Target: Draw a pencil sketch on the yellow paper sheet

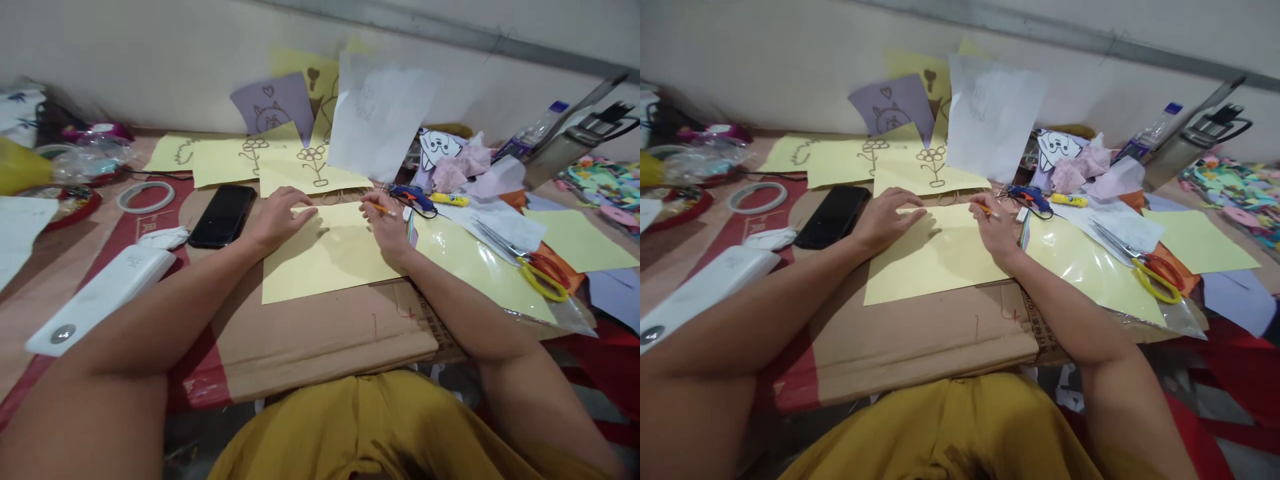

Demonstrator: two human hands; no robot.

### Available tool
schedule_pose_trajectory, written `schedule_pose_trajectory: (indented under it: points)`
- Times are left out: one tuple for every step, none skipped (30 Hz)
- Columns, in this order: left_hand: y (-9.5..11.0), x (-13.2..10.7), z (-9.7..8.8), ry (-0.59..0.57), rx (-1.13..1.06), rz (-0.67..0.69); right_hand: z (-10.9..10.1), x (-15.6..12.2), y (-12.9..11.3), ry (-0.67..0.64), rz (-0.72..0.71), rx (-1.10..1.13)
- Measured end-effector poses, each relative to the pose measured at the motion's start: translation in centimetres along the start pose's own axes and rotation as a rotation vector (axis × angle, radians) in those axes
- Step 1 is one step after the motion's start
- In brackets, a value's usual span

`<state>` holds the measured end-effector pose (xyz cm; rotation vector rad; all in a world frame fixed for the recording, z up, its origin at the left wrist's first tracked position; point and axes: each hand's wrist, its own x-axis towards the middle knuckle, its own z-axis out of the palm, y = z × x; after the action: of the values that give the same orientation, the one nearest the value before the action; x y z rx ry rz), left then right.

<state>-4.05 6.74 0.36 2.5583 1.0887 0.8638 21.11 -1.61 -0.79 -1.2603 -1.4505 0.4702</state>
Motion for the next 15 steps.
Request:
schedule_pose_trajectory:
  points:
    - [0.5, -0.1, -0.3, 0.022, -0.022, 0.004, -0.1, -0.3, 0.3, 0.003, -0.038, -0.073]
    - [1.0, -0.2, -0.5, 0.028, -0.033, 0.005, -0.3, -0.5, 0.5, 0.001, -0.073, -0.142]
    - [1.3, -0.2, -0.7, 0.021, -0.034, 0.002, -0.4, -0.6, 0.6, -0.008, -0.102, -0.200]
    - [1.6, -0.3, -0.7, 0.008, -0.026, -0.005, -0.4, -0.6, 0.6, -0.022, -0.122, -0.244]
    - [1.7, -0.3, -0.8, -0.006, -0.012, -0.016, -0.5, -0.6, 0.6, -0.032, -0.129, -0.277]
    - [1.6, -0.3, -0.7, -0.017, 0.007, -0.026, -0.4, -0.6, 0.7, -0.040, -0.127, -0.303]
    - [1.5, -0.3, -0.6, -0.027, 0.026, -0.034, -0.4, -0.6, 0.8, -0.045, -0.119, -0.325]
    - [1.3, -0.3, -0.5, -0.033, 0.044, -0.039, -0.3, -0.6, 0.9, -0.046, -0.109, -0.346]
    - [1.0, -0.2, -0.4, -0.034, 0.056, -0.044, -0.2, -0.7, 1.1, -0.046, -0.095, -0.364]
    - [0.7, -0.2, -0.3, -0.031, 0.059, -0.048, 0.0, -0.8, 1.3, -0.044, -0.078, -0.381]
    - [0.5, -0.1, -0.1, -0.017, 0.050, -0.056, 0.1, -0.9, 1.4, -0.045, -0.058, -0.397]
    - [0.4, -0.1, 0.0, 0.006, 0.028, -0.064, 0.2, -1.0, 1.5, -0.049, -0.036, -0.412]
    - [0.4, -0.1, 0.0, 0.040, -0.005, -0.074, 0.2, -1.0, 1.4, -0.058, -0.016, -0.419]
    - [0.5, -0.1, 0.1, 0.079, -0.046, -0.082, 0.3, -1.1, 1.3, -0.068, -0.001, -0.414]
    - [0.7, -0.1, 0.1, 0.105, -0.093, -0.087, 0.3, -1.1, 1.2, -0.075, 0.005, -0.393]
